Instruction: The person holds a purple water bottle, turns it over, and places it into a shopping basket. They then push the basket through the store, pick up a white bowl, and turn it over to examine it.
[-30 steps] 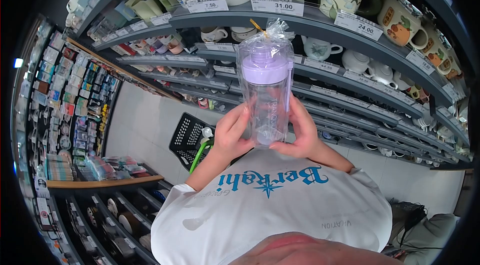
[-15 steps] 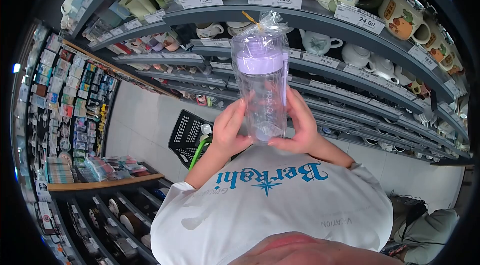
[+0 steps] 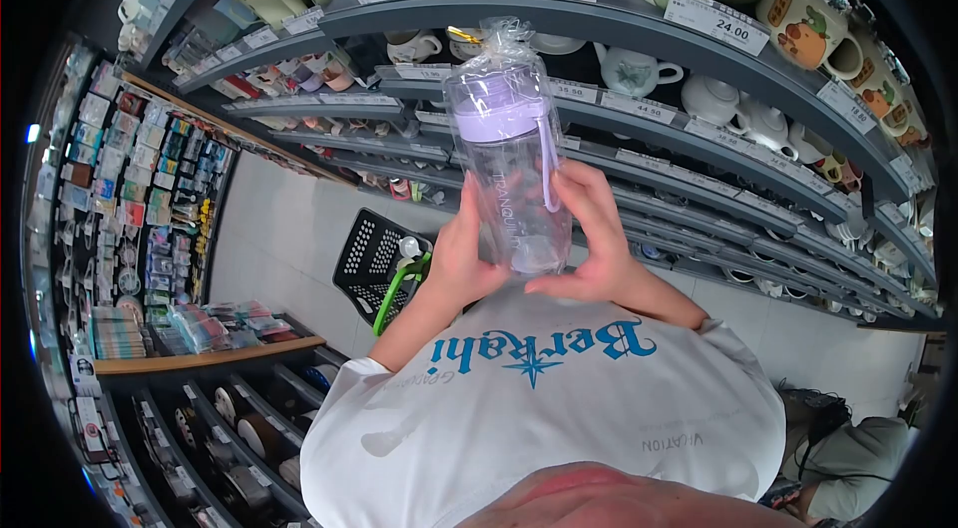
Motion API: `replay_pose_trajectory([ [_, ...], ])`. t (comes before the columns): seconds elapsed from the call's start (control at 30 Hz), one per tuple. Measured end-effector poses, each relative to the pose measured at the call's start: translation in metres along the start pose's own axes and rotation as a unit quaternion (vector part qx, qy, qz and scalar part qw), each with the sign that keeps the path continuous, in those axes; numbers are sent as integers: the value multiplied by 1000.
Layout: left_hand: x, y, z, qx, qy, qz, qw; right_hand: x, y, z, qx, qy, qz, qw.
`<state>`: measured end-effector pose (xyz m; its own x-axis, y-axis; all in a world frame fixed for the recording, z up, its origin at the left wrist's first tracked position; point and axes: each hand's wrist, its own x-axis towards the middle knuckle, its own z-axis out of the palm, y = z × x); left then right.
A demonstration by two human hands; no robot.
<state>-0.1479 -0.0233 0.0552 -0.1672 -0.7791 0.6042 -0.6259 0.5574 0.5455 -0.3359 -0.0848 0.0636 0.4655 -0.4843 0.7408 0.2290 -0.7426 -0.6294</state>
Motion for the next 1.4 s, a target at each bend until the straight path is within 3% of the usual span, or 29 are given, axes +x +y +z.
replay_pose_trajectory([
  [0.57, 1, 6, 1, -9, -48, -22, 999, -12, 8, 7, 4, 62, -55, 997],
  [0.87, -1, 3, -2, -4, -55, -34, 998, -9, 4, 9, -22, 55, -36, 998],
  [1.13, -1, 11, -3, -89, -55, -134, 985, -5, -4, 8, -23, 40, -11, 999],
  [1.4, -3, 8, 0, -131, -37, -130, 982, -5, -5, 7, -36, 36, -8, 999],
])
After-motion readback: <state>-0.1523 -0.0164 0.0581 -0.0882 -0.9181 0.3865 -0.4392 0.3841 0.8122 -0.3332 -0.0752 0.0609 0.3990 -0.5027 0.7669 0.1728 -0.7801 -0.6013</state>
